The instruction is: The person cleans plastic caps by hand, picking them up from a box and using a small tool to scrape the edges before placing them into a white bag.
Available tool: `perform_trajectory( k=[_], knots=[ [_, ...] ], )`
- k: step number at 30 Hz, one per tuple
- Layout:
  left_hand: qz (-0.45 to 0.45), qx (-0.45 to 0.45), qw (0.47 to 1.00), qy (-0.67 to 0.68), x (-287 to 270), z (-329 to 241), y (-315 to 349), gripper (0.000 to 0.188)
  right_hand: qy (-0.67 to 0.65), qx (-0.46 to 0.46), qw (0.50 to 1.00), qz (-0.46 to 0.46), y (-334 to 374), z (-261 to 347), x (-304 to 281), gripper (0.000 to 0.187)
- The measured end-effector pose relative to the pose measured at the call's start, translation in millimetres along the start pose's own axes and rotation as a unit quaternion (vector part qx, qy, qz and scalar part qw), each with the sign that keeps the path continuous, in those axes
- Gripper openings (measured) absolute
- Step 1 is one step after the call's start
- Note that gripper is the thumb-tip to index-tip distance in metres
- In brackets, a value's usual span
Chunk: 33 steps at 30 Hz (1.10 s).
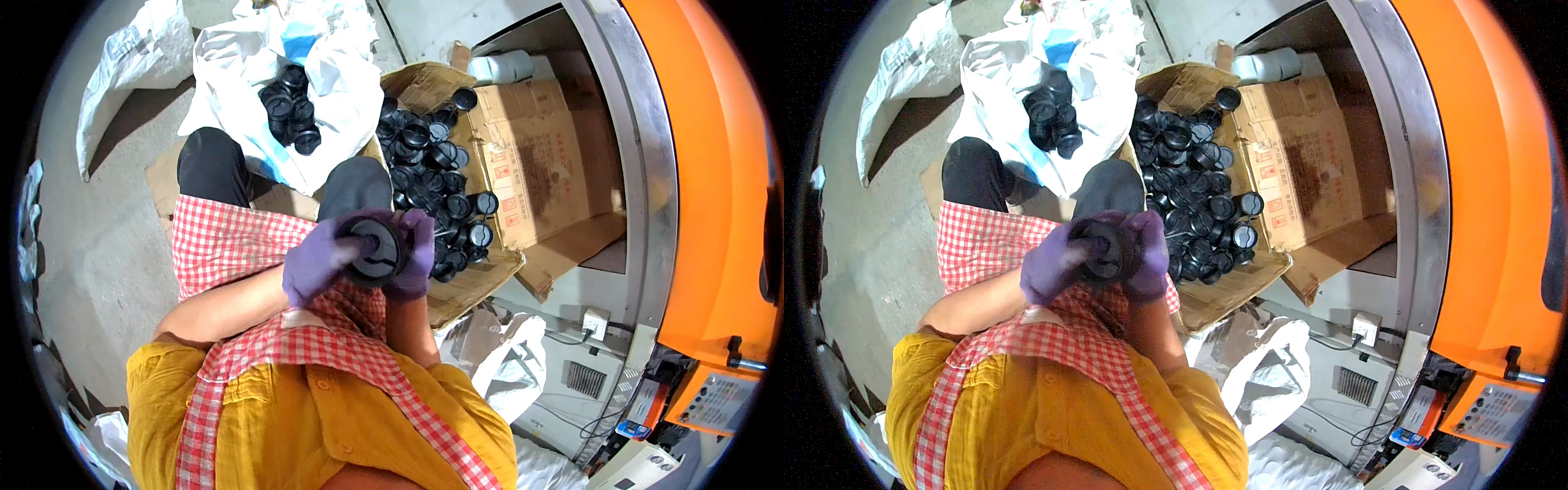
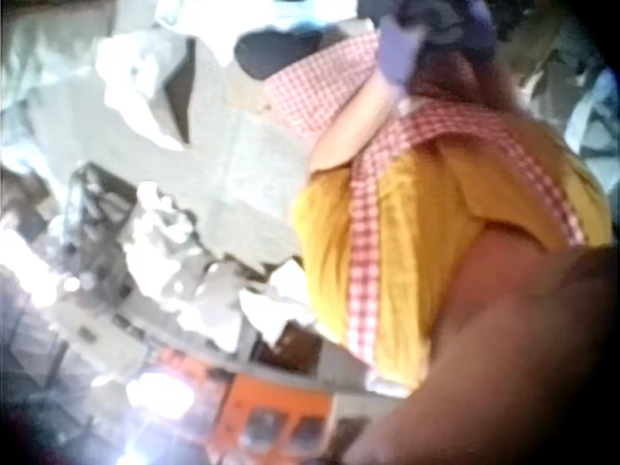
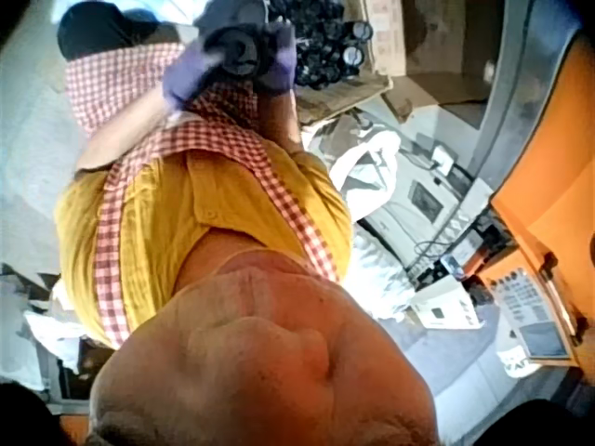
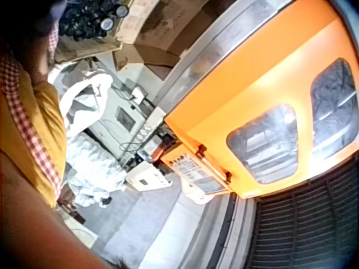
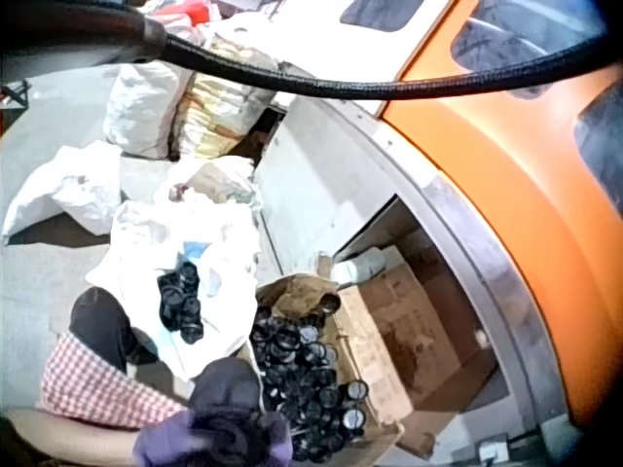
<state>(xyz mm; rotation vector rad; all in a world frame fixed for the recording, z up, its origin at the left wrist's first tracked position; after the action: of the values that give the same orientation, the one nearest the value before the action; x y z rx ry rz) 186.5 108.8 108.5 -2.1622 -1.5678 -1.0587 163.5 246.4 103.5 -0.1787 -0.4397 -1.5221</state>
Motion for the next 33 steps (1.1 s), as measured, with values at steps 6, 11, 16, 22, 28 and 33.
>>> perform_trajectory(
  k=[6, 11, 16, 22, 28, 33],
  knots=[
    [-0.035, 0.073, 0.986, -0.144, 3, 1, -5, 0.046, 0.131, -0.111, 0.985, -0.034, -24, 16, -1, 0.021],
    [0.072, 0.326, 0.756, -0.563, 33, -6, 7, 0.030, 0.366, -0.124, 0.896, -0.218, -77, -29, -72, 0.015],
    [-0.018, 0.390, 0.705, -0.592, 1, -68, -20, 0.031, 0.401, -0.121, 0.881, -0.221, -121, -77, -140, 0.018],
    [-0.208, 0.234, 0.468, -0.827, -123, -100, -92, 0.052, 0.466, 0.002, 0.878, -0.111, -177, -89, -129, 0.023],
    [-0.106, -0.005, 0.626, -0.773, -169, -96, -128, 0.046, 0.554, -0.038, 0.827, -0.084, -249, -122, -119, 0.028],
    [-0.066, 0.037, 0.693, -0.717, -137, -120, -133, 0.033, 0.426, 0.096, 0.899, -0.024, -307, -177, -184, 0.042]
  ],
)
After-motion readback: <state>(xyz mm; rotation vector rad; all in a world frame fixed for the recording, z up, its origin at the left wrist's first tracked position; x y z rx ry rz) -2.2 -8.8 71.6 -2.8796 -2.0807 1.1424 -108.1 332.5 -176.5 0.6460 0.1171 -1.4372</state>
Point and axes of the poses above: each hand's wrist, its own y-axis away from the middle knuckle, its own x-axis out of the palm, z = x × y, the point moved 3 cm from there along -y, towards the middle knuckle, and after that the axes turned 2 degrees about -z, right-handed, at the moved point
